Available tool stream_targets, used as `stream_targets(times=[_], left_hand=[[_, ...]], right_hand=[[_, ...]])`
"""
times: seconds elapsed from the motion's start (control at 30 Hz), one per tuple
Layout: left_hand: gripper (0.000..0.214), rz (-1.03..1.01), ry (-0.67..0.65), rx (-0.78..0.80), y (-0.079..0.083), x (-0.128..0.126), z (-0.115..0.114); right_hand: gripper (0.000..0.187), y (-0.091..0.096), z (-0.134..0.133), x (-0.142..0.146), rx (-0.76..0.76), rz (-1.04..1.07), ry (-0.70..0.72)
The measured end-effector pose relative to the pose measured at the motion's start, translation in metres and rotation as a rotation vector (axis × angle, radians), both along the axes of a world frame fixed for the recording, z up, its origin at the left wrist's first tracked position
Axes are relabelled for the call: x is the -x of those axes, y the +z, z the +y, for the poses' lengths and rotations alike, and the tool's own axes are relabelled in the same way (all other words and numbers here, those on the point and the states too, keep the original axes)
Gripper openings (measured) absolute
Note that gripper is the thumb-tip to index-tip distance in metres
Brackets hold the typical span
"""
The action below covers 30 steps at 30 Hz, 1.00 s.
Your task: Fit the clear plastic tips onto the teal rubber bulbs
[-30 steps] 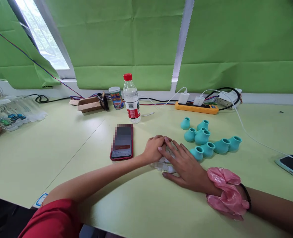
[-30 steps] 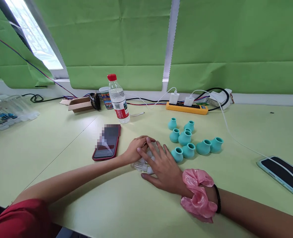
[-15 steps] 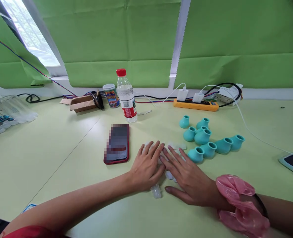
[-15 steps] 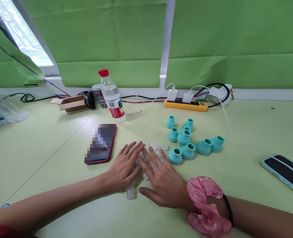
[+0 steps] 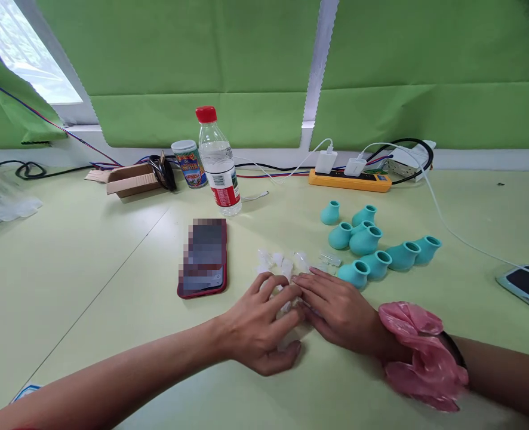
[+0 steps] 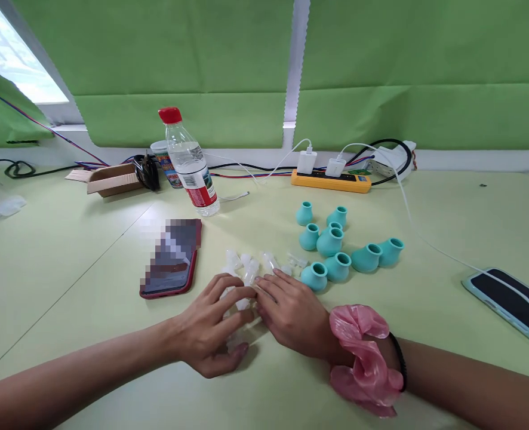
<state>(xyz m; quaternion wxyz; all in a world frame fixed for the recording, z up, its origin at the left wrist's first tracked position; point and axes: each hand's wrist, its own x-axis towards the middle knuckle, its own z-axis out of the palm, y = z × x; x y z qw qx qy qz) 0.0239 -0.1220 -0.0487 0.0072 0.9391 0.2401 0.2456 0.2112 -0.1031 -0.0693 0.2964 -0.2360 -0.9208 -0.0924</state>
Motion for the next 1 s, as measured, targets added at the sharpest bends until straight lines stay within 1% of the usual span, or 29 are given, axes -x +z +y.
stream_targets(times=[0.03,0.1,0.17,0.27,0.33,0.4,0.5,0.6,0.67,0.73,0.8,0.9,1.0], left_hand=[[0.022,0.041,0.028,-0.005,-0.0012,-0.0006,0.0002],[0.02,0.099,0.163,0.013,-0.0043,-0.0021,0.0024],[0.019,0.101,0.274,0.032,-0.0073,-0.0033,0.0053],[0.016,0.088,0.306,0.046,-0.0091,-0.0038,0.0079],[0.015,0.064,0.337,0.076,-0.0084,-0.0036,0.0078],[0.017,0.028,0.389,0.104,-0.0071,-0.0032,0.0068],[0.021,0.01,0.44,0.095,-0.0062,-0.0032,0.0053],[0.021,0.035,0.442,0.091,-0.0072,-0.0035,0.0054],[0.02,0.033,0.436,0.087,-0.0079,-0.0035,0.0059],[0.016,0.007,0.417,0.079,-0.0081,-0.0031,0.0063],[0.012,-0.031,0.377,0.07,-0.0077,-0.0025,0.0063],[0.007,-0.101,0.32,0.048,-0.0075,-0.0017,0.0066],[0.006,-0.138,0.302,0.023,-0.0091,-0.0012,0.008]], right_hand=[[0.02,0.001,0.0007,-0.0001,0.017,0.003,0.008],[0.018,0.0025,0.0017,0.0003,0.054,-0.004,0.008],[0.017,0.003,0.0025,0.0008,0.108,-0.006,0.004],[0.016,0.0023,0.0034,0.0007,0.194,0.029,0.017],[0.015,0.002,0.0036,0.0002,0.228,0.062,0.001],[0.016,0.0026,0.0034,-0.0002,0.228,0.063,-0.048],[0.02,0.0044,0.0028,0.0,0.175,-0.01,-0.129],[0.015,0.0056,0.0038,0.0,0.12,-0.116,-0.17],[0.017,0.0057,0.0053,-0.0007,0.091,-0.175,-0.177],[0.02,0.0055,0.0067,-0.0019,0.084,-0.205,-0.153],[0.021,0.0055,0.0073,-0.0028,0.124,-0.174,-0.099],[0.02,0.0062,0.0063,-0.003,0.207,-0.036,-0.024],[0.016,0.0069,0.0054,-0.0018,0.223,0.038,-0.026]])
